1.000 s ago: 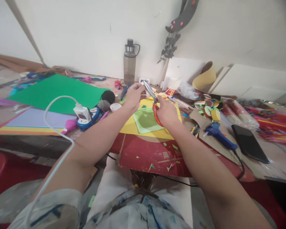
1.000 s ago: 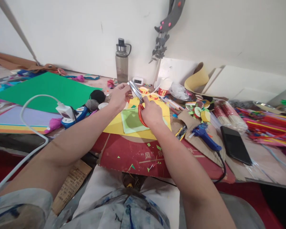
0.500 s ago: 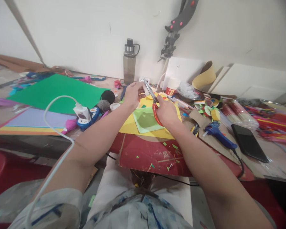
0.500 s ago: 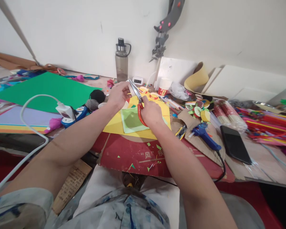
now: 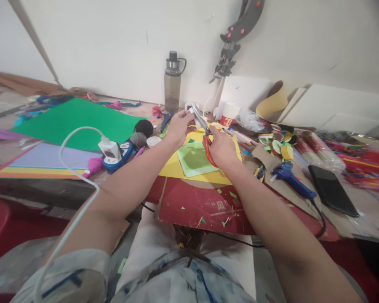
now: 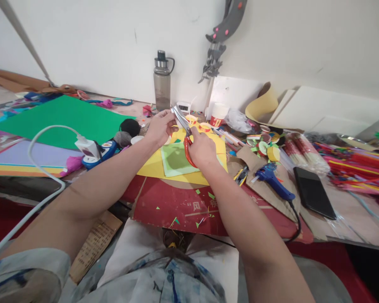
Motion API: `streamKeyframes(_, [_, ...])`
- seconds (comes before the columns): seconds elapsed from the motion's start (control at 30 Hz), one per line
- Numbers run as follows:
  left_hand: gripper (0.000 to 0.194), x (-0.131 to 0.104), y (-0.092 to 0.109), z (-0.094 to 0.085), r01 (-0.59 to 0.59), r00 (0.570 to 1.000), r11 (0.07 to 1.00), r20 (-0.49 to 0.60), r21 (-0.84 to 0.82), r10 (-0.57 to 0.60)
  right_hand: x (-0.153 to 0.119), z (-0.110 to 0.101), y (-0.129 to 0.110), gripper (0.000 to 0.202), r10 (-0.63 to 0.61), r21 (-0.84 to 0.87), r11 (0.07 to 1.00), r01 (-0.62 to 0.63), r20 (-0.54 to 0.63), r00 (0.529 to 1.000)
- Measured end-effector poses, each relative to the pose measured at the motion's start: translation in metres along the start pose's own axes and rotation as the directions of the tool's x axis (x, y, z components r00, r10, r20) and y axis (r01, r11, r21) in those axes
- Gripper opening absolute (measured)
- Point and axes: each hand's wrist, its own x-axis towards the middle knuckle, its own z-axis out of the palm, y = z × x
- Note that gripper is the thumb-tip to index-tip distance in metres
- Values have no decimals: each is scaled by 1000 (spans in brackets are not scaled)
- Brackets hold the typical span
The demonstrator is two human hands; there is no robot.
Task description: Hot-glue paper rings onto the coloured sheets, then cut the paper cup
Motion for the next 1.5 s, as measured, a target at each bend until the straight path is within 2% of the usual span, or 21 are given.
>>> streamKeyframes(0.43, [31, 2, 4, -3, 11, 1000, 1000, 24, -21, -10, 0, -7, -4, 41, 19, -21, 1000, -19, 14, 1000])
streamKeyframes(0.63, [15, 11, 4, -8, 73, 997, 992, -10, -103, -74, -1, -6, -3, 41, 1, -9, 1000, -1, 1, 1000])
streamKeyframes(0.93, [28, 4, 11, -4, 49, 999, 996, 0, -78, -49, 1, -4, -1, 41, -10, 39, 999, 10, -8, 1000])
streamKeyframes(1.2, [30, 3, 9, -4, 1, 1000, 995, 18, -97, 1, 3, 10, 6, 43, -76, 183, 979, 89, -78, 994])
streamKeyframes(1.37, [27, 3, 4, -5, 14, 999, 997, 52, -74, -10, 4, 12, 8, 44, -89, 198, 974, 108, -104, 991])
streamKeyframes(1.5, [25, 3, 5, -5, 0, 1000, 996, 18, -84, 2, 4, 11, 7, 46, -95, 199, 973, 115, -108, 990])
